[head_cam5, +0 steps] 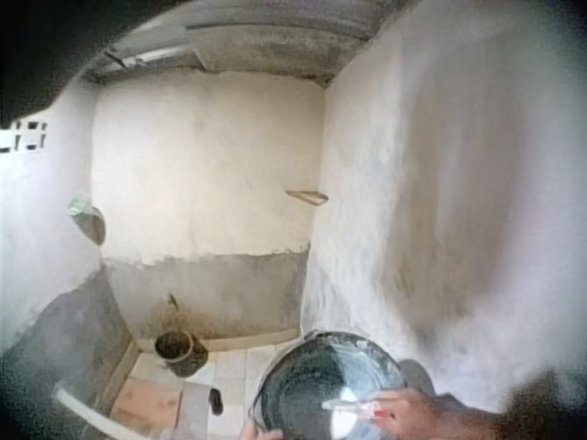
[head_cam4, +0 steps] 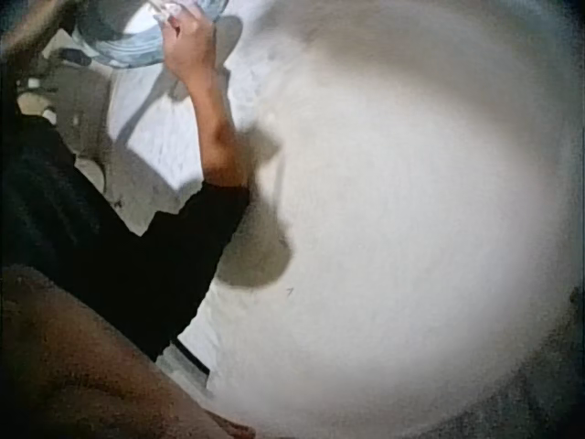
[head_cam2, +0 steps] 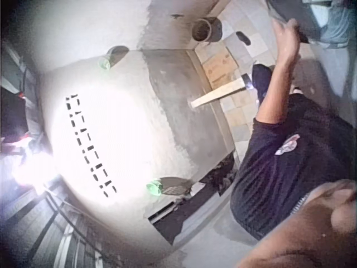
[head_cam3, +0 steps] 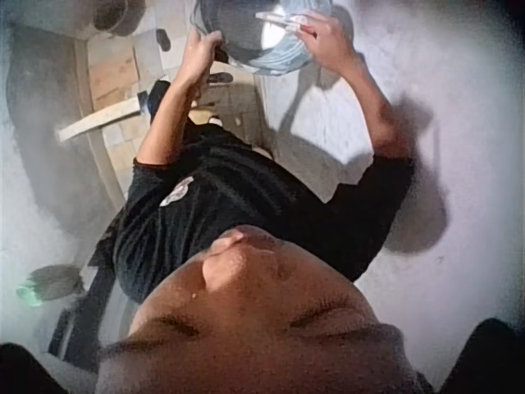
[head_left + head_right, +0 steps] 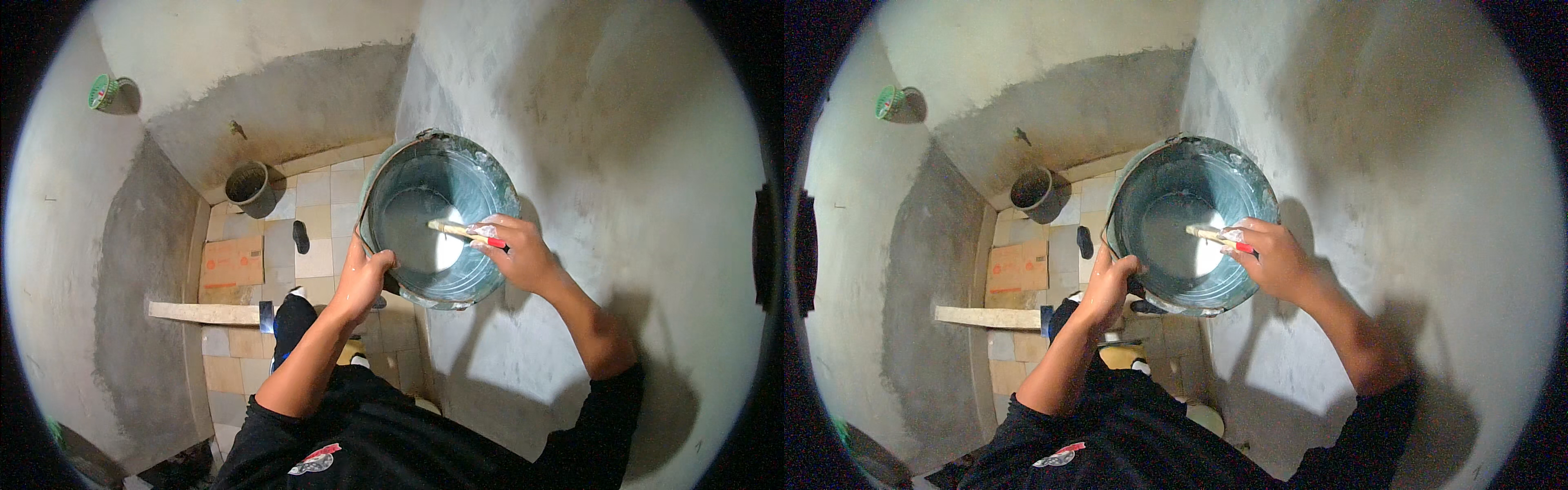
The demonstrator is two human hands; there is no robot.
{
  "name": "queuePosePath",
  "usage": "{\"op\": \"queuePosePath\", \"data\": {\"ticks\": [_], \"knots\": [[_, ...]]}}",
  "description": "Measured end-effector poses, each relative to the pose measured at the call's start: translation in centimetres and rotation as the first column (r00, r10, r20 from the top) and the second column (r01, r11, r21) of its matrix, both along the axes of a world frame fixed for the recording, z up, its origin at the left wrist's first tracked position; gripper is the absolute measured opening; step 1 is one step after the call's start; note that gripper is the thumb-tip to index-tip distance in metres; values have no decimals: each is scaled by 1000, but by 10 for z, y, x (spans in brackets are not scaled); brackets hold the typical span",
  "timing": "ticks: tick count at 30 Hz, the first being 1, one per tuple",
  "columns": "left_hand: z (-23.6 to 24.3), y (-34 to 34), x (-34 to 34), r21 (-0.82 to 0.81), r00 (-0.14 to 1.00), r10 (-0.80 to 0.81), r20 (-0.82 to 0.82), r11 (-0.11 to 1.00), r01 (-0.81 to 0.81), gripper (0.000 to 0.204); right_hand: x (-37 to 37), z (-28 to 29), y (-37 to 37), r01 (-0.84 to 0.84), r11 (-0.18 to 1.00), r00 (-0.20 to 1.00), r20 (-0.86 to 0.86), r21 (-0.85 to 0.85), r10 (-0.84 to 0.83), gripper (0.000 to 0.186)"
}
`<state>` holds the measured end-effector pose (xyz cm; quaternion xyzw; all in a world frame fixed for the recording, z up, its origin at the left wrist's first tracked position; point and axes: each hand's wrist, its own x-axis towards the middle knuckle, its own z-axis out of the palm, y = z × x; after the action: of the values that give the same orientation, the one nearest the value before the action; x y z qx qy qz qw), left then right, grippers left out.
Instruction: The person mixes a white substance in a bucket, stirs it with a brush, and then applies the mixture to a wall.
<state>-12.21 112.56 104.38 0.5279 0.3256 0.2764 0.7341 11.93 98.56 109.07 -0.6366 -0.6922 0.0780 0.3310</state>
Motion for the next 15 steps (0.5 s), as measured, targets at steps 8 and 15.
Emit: {"op": "queuePosePath", "data": {"ticks": [8,15], "knots": [[-1,17,2,-14,1000,-23,18,1000,23,73,-4,2,-17,101,995,990,103,-8,-100,23],[-5,55,-4,-66,984,-127,127,988,137,57,-58,41,-26,307,946,922,214,104,-323,23]]}}
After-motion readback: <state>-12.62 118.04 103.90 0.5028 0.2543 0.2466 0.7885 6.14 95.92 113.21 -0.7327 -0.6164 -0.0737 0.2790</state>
